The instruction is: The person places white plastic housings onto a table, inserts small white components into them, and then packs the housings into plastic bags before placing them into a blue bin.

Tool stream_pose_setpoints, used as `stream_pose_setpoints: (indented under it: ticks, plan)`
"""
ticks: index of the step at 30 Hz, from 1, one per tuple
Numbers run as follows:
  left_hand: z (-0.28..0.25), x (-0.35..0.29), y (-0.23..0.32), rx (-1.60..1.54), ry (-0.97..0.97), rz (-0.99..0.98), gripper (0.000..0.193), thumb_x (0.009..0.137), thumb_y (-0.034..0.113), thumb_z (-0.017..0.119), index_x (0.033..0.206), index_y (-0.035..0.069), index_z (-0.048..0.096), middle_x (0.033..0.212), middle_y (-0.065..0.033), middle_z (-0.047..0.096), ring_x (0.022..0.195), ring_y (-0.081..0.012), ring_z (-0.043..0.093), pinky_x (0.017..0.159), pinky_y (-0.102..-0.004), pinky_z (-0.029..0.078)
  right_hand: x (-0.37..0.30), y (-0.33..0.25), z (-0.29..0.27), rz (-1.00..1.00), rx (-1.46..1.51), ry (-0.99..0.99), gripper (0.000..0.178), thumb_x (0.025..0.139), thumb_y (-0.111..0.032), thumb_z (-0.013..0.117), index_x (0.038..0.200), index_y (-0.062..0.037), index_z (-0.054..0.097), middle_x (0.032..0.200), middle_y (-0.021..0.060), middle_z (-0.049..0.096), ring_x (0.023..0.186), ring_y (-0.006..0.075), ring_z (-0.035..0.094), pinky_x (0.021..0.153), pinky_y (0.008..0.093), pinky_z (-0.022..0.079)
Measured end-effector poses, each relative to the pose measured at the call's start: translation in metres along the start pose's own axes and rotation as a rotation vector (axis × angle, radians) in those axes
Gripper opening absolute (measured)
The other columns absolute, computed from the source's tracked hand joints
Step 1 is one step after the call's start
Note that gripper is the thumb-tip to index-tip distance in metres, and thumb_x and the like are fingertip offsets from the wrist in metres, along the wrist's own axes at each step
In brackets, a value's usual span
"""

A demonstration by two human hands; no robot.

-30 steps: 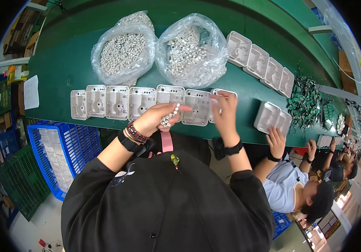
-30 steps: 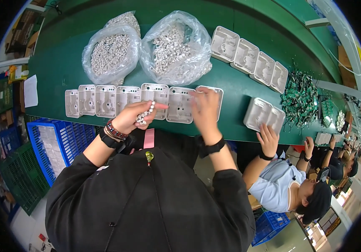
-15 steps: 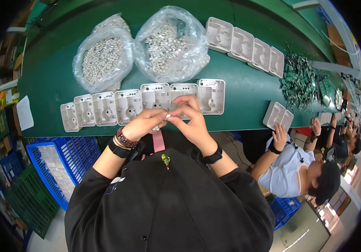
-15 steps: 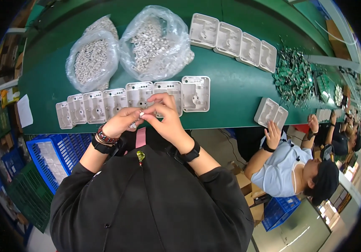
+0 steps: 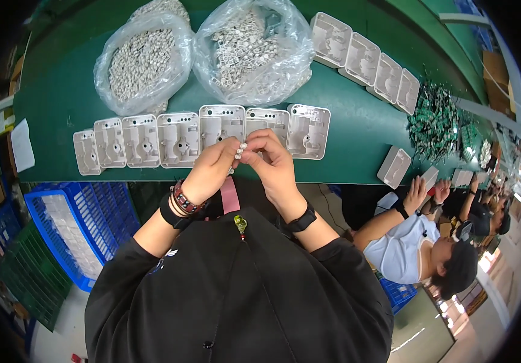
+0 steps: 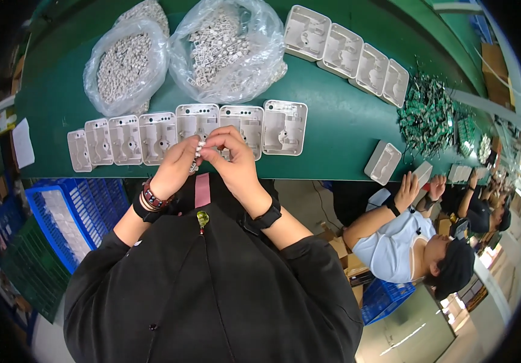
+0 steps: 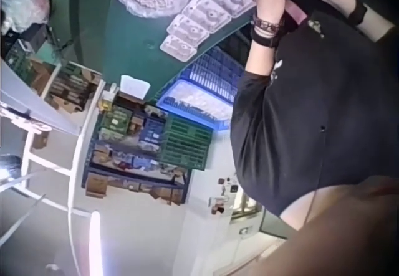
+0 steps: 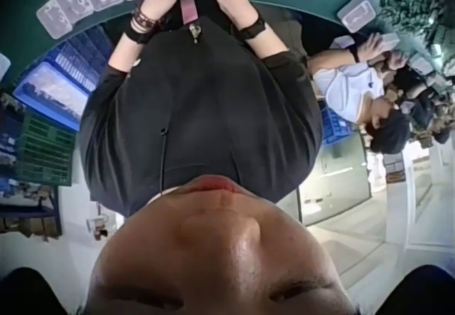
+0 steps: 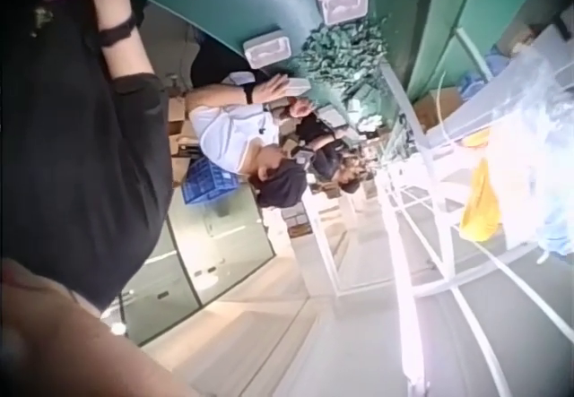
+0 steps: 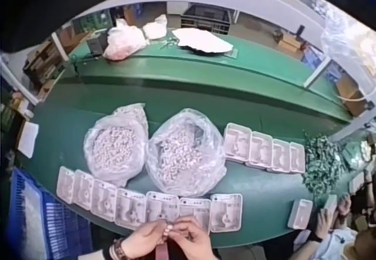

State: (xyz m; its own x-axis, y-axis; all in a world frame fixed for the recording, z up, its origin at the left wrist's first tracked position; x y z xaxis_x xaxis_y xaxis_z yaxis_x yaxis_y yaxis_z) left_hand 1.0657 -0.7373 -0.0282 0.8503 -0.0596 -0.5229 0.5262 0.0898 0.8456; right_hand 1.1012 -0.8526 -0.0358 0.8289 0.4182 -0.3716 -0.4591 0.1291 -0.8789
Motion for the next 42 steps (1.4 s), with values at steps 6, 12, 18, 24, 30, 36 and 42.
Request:
stream_pose_setpoints:
  ticks: [6,12,18,24,30,36,42]
  plan:
    - [-0.075,-0.014,-0.014,-0.451,0.532,-0.068,0.017,0.087,0.026,0.046,0.091,0.009,0.047,0.071,0.0023,0.043,0.054,-0.0065,0.039,0.047,-0.0180,0.030,0.027,-0.030,-0.020,-0.488,-0.780,0.101,0.012,0.063,-0.002,0.068,0.070,-0.0064,0.058,0.093,0.0048,0.050,0.087,0.0190,0.048,0.076,0.0291,0.038]
    - [-0.158,-0.031,-0.046,-1.308,0.270,0.072,0.010,0.087,0.015,0.046,0.086,0.005,0.045,0.071,0.0000,0.044,0.046,-0.0053,0.031,0.042,-0.0193,0.024,0.055,0.005,-0.013,-0.820,-1.611,-0.221,0.015,0.057,-0.011,0.069,0.066,-0.0101,0.058,0.097,0.0042,0.051,0.090,0.0227,0.047,0.078,0.0343,0.037]
    - [-0.174,-0.053,-0.052,-1.326,0.404,0.098,0.008,0.087,0.011,0.043,0.086,0.003,0.043,0.071,-0.0007,0.043,0.044,-0.0054,0.028,0.041,-0.0193,0.024,0.068,0.045,-0.008,-0.883,-1.739,-0.413,0.014,0.056,-0.017,0.065,0.065,-0.0109,0.057,0.102,0.0037,0.050,0.094,0.0231,0.046,0.080,0.0356,0.036]
    - [-0.179,-0.061,-0.057,-1.274,0.524,0.050,0.008,0.085,0.009,0.045,0.088,0.002,0.043,0.071,-0.0026,0.045,0.045,-0.0060,0.030,0.043,-0.0199,0.026,0.070,0.048,-0.001,-0.944,-1.803,-0.475,0.007,0.060,-0.014,0.060,0.065,-0.0109,0.056,0.105,0.0041,0.050,0.098,0.0225,0.045,0.083,0.0353,0.036]
    - [-0.161,-0.057,-0.069,-1.256,0.395,-0.054,0.010,0.084,0.008,0.046,0.091,0.000,0.046,0.079,-0.0058,0.050,0.047,-0.0056,0.030,0.044,-0.0195,0.027,0.059,0.046,0.005,-0.874,-1.869,-0.529,0.005,0.066,-0.013,0.056,0.070,-0.0110,0.058,0.111,0.0050,0.048,0.102,0.0223,0.044,0.087,0.0360,0.034]
    - [-0.144,-0.075,-0.058,-1.171,0.272,-0.034,0.013,0.085,0.010,0.046,0.094,0.000,0.048,0.089,-0.0093,0.054,0.047,-0.0047,0.030,0.044,-0.0183,0.027,0.034,0.036,0.000,-0.847,-1.799,-0.402,0.012,0.070,-0.013,0.055,0.079,-0.0116,0.063,0.114,0.0067,0.047,0.104,0.0237,0.043,0.088,0.0373,0.032]
    - [-0.138,-0.082,-0.047,-1.088,0.237,0.014,0.019,0.088,0.016,0.044,0.099,0.000,0.047,0.084,-0.0063,0.051,0.046,-0.0038,0.029,0.043,-0.0173,0.027,0.029,0.039,-0.003,-0.790,-1.796,-0.335,0.018,0.070,-0.013,0.057,0.087,-0.0146,0.064,0.116,0.0083,0.046,0.105,0.0263,0.042,0.087,0.0371,0.032]
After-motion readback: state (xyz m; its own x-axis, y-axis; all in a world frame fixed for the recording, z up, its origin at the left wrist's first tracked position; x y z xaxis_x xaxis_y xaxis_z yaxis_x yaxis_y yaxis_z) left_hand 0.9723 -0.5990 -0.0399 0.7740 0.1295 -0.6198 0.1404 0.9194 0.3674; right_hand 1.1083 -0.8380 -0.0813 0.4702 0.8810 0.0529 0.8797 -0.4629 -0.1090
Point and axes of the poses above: each hand's wrist, its own x-axis towards the middle knuckle, its own z-axis out of the palm, y = z × x, the point moved 5 cm from there along x, towards the middle knuckle
